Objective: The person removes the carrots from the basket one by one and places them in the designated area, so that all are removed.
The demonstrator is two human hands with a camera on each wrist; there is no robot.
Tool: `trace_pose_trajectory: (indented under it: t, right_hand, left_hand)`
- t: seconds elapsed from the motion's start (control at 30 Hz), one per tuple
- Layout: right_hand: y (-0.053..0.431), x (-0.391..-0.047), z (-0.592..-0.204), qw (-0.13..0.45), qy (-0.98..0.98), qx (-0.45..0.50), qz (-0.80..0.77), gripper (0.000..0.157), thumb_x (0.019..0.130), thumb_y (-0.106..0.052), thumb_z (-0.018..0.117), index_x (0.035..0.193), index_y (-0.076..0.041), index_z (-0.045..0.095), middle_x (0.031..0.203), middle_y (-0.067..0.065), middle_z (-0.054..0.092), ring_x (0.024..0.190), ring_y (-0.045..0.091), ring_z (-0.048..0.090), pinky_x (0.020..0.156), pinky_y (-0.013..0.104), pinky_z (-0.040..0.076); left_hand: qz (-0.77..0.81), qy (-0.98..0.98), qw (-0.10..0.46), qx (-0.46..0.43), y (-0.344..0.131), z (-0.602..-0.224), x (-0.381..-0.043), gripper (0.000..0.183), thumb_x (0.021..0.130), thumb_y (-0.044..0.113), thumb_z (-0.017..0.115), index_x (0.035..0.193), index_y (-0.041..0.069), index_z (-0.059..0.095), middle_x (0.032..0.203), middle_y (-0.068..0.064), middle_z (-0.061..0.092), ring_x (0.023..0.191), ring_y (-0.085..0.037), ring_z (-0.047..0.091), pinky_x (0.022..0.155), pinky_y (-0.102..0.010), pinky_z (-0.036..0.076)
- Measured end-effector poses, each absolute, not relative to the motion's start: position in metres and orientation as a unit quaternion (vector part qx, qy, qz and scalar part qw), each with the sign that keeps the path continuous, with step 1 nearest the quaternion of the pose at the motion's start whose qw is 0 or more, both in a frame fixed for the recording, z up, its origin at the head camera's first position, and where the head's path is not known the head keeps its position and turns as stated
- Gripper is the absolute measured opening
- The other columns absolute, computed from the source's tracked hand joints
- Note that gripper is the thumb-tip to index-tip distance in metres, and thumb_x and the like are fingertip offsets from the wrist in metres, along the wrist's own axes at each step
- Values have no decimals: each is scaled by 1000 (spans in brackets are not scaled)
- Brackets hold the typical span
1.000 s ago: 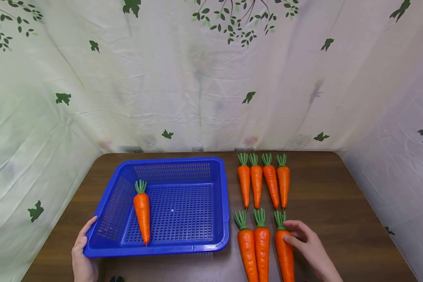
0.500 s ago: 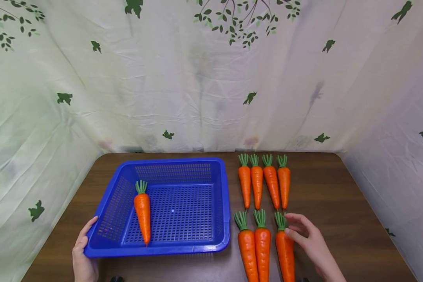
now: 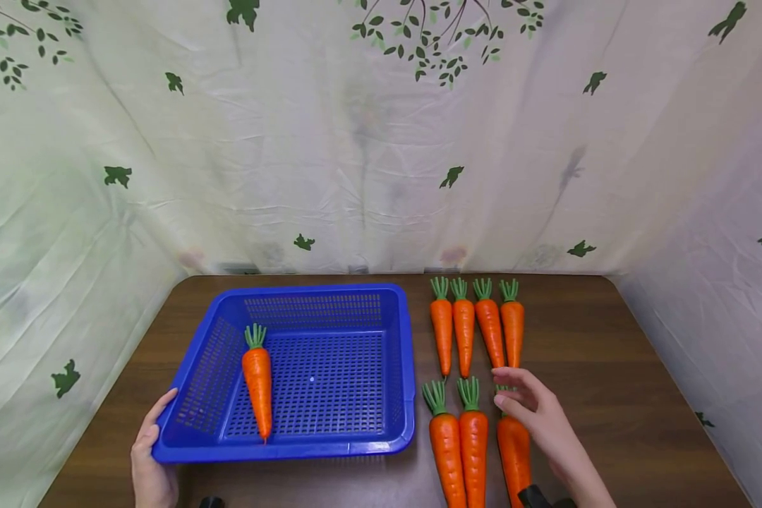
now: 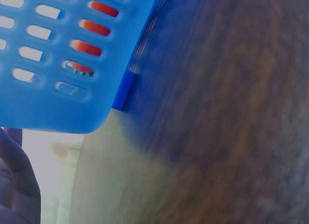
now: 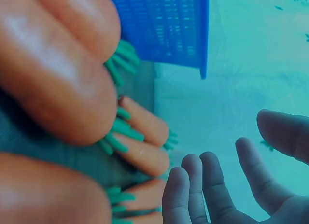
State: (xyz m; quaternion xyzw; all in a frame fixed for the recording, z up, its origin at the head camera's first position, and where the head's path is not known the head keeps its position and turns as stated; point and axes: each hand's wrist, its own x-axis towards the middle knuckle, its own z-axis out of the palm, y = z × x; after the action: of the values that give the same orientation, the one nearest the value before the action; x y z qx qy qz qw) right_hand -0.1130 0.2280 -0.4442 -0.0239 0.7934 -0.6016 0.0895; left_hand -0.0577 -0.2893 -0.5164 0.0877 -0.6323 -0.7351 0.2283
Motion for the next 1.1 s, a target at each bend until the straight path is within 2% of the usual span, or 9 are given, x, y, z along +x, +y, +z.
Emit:
trace_pose_trajectory:
  t: [0.1, 0.37, 0.63, 1.0, 1.1]
  right_hand:
    - [221, -116, -441, 89, 791, -42, -604, 40, 96, -15, 58, 130, 4, 49, 118, -2, 59, 102, 7, 58, 81, 31, 49]
    - [204, -124, -430, 104, 777, -91, -614, 39, 97, -15, 56, 131, 1, 49, 123, 10, 55, 107, 20, 56, 84, 28, 47]
    - [181, -134, -419, 126, 760, -120, -626, 38, 97, -14, 57, 131, 2, 49, 125, 17, 53, 105, 16, 57, 86, 28, 47]
    - [153, -145, -407, 155, 734, -153, -644, 38, 96, -14, 57, 131, 0, 49, 128, 18, 50, 109, 24, 57, 89, 31, 46]
    - [146, -148, -405, 165, 727, -159, -647, 40, 97, -15, 57, 132, 1, 48, 129, 21, 49, 112, 31, 55, 91, 37, 45]
  left_hand:
    - [-735, -632, 229, 92, -289, -516, -58, 51, 100, 21, 22, 141, 0, 44, 124, -1, 58, 106, -14, 54, 81, -23, 44]
    - [-738, -628, 231, 88, -289, -516, -58, 50, 100, 21, 23, 140, -1, 44, 125, -2, 58, 106, -14, 54, 82, -23, 43]
    - [-739, -627, 228, 89, -288, -515, -58, 50, 100, 20, 23, 140, -2, 43, 126, -2, 57, 106, -15, 53, 82, -23, 43]
    - [-735, -630, 229, 103, -287, -513, -59, 50, 100, 20, 22, 140, 0, 45, 126, -1, 57, 108, -15, 53, 83, -23, 42]
    - [-735, -631, 227, 101, -288, -514, -58, 50, 100, 19, 22, 140, 0, 45, 126, -1, 57, 107, -14, 53, 83, -23, 43]
